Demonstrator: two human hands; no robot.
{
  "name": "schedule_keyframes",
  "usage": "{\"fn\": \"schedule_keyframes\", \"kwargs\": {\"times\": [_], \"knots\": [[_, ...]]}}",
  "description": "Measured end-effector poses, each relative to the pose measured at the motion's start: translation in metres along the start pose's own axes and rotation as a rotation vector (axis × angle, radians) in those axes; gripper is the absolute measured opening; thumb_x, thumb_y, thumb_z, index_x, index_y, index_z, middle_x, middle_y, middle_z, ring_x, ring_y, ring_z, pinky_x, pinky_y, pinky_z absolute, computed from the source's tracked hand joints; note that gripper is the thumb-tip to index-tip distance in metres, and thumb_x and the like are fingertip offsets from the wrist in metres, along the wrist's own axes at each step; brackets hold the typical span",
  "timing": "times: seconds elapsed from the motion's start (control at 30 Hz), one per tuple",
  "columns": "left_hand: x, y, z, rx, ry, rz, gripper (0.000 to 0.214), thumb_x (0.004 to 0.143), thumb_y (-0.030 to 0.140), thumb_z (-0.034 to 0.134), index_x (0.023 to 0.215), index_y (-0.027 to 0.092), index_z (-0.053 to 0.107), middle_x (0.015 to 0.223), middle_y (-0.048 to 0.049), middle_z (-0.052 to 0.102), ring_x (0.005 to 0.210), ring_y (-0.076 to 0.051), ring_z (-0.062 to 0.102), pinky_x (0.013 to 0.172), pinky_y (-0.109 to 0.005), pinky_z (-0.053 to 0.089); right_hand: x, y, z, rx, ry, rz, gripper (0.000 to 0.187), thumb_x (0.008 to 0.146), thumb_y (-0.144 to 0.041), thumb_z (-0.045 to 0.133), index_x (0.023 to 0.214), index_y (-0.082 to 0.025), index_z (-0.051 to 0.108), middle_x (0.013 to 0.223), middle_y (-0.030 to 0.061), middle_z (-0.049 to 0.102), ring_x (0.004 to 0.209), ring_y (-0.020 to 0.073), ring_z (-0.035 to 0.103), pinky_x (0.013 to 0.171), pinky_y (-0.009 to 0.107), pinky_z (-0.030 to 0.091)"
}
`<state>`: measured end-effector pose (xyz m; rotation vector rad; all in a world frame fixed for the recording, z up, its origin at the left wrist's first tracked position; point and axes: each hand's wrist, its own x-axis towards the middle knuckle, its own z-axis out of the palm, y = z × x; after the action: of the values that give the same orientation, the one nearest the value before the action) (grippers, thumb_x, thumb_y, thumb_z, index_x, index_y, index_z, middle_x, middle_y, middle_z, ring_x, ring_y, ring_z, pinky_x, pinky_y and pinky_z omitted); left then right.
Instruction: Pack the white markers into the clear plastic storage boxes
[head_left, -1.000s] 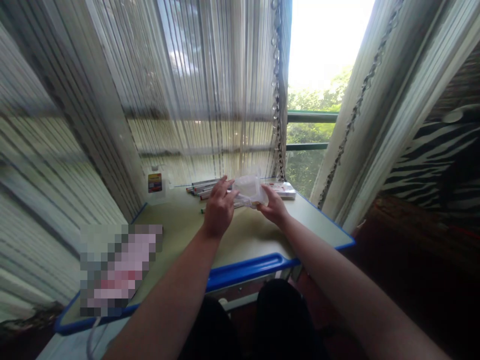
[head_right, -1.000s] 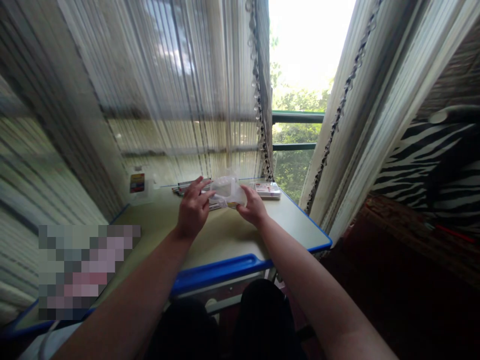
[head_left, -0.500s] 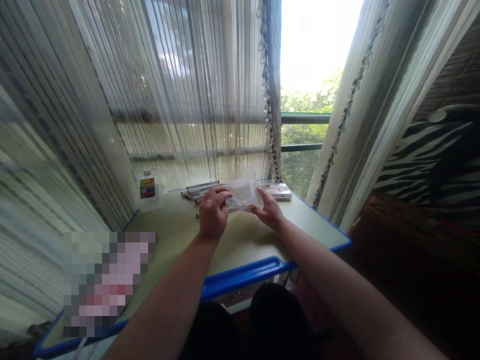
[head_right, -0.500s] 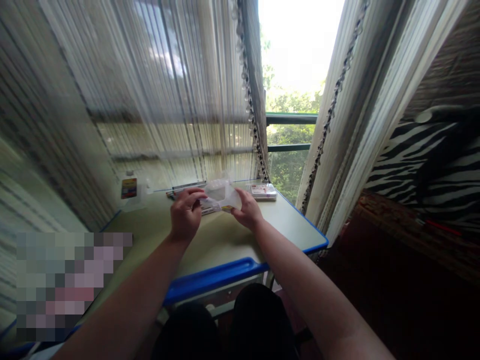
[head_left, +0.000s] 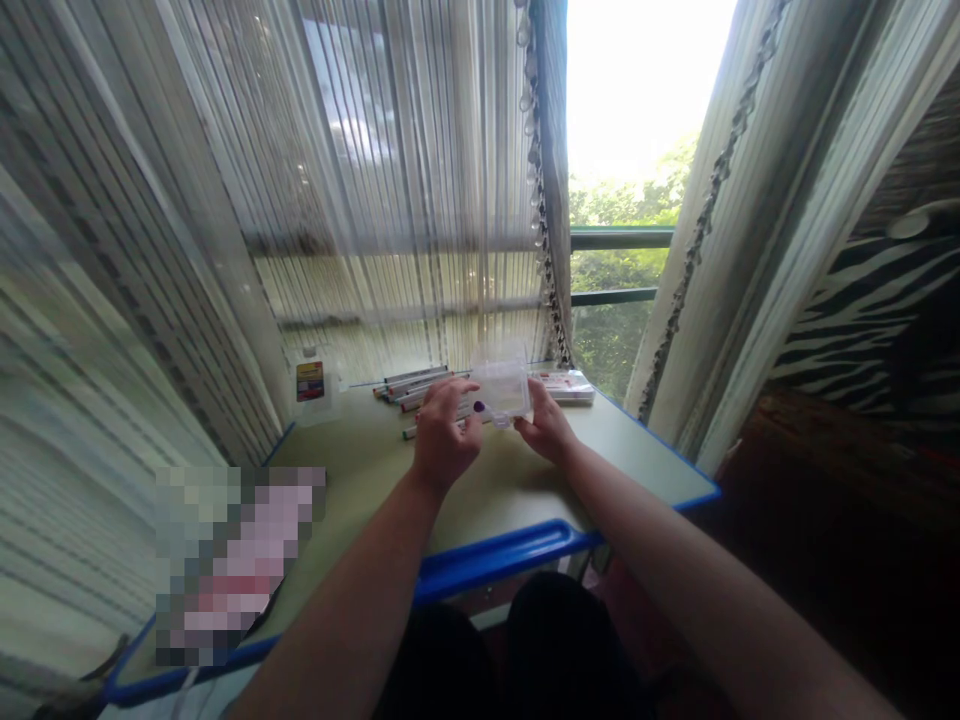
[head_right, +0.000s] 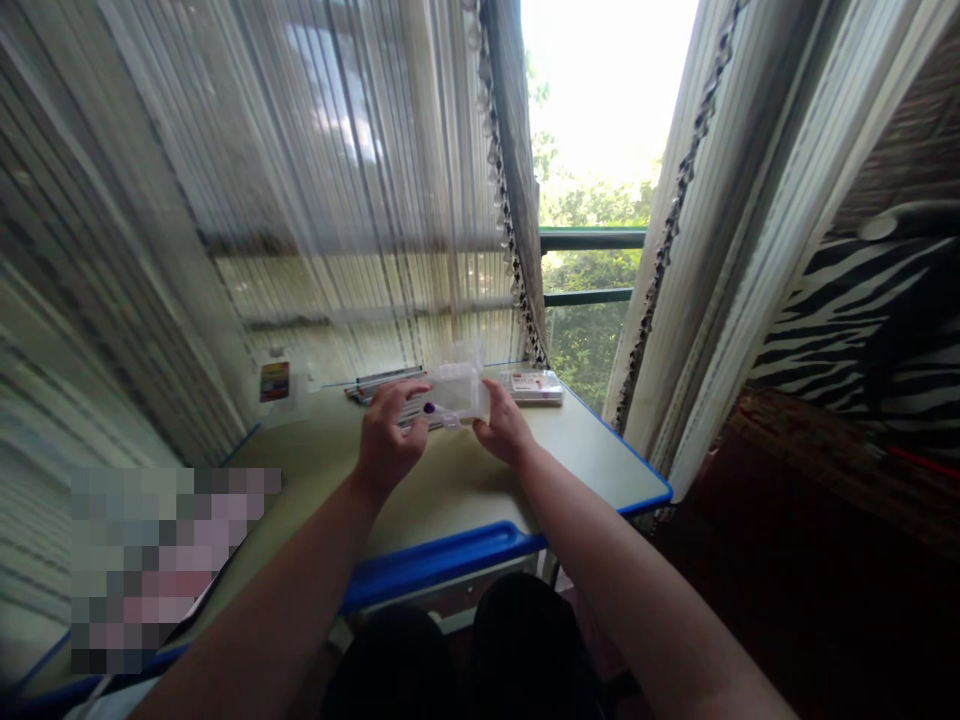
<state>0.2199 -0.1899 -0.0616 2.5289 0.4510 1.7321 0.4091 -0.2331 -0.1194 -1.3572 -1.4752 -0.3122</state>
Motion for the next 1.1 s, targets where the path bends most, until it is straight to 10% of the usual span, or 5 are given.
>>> {"fn": "schedule_keyframes", "kwargs": {"times": [0.27,0.77,1.1], "knots": [[0.0,0.002,0.002,0.15,0.08,0.006,0.018,0.08,0.035,0.058,0.087,0.019,0.065,0.092,-0.006,0.058,0.092,-0.02,0.054,0.088,-0.036,0.042,0.003,0.0,-0.004,0.017,0.068,0.015,0.051,0.067,-0.018,0.055,0.117,-0.017,0.042,0.108,0.0132,0.057,0.101,0.0271,0.055,0.091,0.045,0.046],[-0.006,-0.017,0.009,0.215,0.181,-0.069,0.034,0.085,0.025,0.044,0.113,0.015,0.061,0.105,-0.0114,0.051,0.097,-0.021,0.05,0.087,-0.035,0.043,0.003,0.0,-0.005,0.021,0.062,0.032,0.047,0.065,-0.016,0.054,0.111,-0.018,0.044,0.104,0.0107,0.058,0.095,0.0256,0.055,0.089,0.044,0.046],[-0.021,-0.048,0.021,0.515,-0.37,-0.236,0.031,0.079,0.037,0.054,0.097,0.019,0.072,0.099,-0.0102,0.062,0.095,-0.028,0.053,0.086,-0.039,0.044,0.005,0.015,-0.003,0.027,0.141,0.069,0.049,0.066,-0.014,0.055,0.113,-0.017,0.043,0.108,0.0119,0.056,0.101,0.0275,0.053,0.094,0.049,0.043]]}}
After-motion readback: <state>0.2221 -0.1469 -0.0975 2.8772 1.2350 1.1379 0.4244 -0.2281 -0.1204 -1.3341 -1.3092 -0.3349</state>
